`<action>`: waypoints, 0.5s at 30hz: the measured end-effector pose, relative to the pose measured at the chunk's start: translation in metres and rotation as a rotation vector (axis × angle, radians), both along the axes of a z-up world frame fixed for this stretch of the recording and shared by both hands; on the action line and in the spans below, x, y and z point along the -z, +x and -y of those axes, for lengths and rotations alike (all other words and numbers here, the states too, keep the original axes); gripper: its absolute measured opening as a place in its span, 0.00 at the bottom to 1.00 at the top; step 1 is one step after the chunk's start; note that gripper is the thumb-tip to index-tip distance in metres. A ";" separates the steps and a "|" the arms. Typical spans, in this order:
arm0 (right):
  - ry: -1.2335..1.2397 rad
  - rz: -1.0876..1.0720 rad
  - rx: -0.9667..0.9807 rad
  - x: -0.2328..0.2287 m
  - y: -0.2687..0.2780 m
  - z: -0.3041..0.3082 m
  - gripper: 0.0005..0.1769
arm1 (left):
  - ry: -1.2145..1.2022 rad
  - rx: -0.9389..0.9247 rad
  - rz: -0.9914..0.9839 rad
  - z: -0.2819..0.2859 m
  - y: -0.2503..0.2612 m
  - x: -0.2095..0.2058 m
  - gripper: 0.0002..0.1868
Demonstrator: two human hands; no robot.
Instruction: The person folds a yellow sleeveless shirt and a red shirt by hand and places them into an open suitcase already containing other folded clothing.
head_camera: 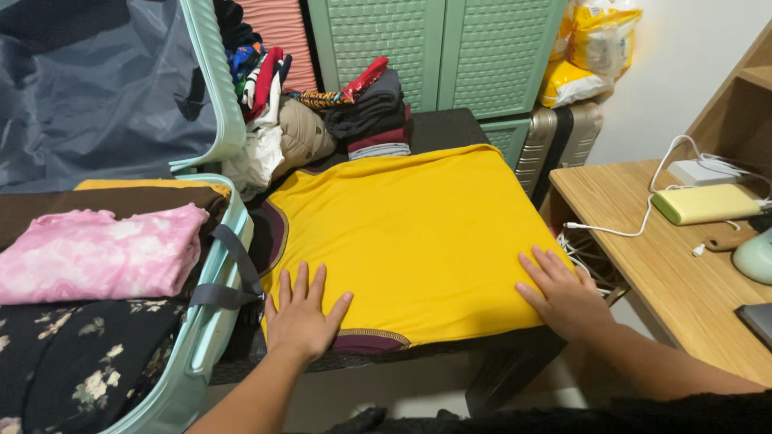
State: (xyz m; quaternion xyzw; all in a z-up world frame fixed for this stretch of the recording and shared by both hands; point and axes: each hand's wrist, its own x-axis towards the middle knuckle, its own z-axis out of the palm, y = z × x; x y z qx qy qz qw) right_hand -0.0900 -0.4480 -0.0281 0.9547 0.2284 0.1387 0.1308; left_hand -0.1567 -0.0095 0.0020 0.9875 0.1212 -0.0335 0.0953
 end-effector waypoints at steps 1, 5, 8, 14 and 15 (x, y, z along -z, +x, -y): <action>0.134 0.058 0.013 0.005 0.002 -0.004 0.29 | 0.000 -0.012 0.006 0.000 0.000 0.002 0.46; -0.107 0.051 0.051 0.007 -0.001 -0.029 0.26 | -0.048 -0.081 0.002 0.021 0.017 0.003 0.45; 0.399 0.002 -0.127 0.007 -0.005 -0.083 0.31 | -0.047 0.033 -0.014 0.059 0.022 -0.003 0.45; 0.249 -0.148 -0.207 -0.014 -0.017 -0.108 0.31 | 0.005 0.259 -0.084 0.090 0.000 -0.022 0.44; 0.079 -0.155 -0.164 -0.018 -0.011 -0.096 0.29 | 0.031 0.254 -0.096 0.086 -0.002 -0.025 0.44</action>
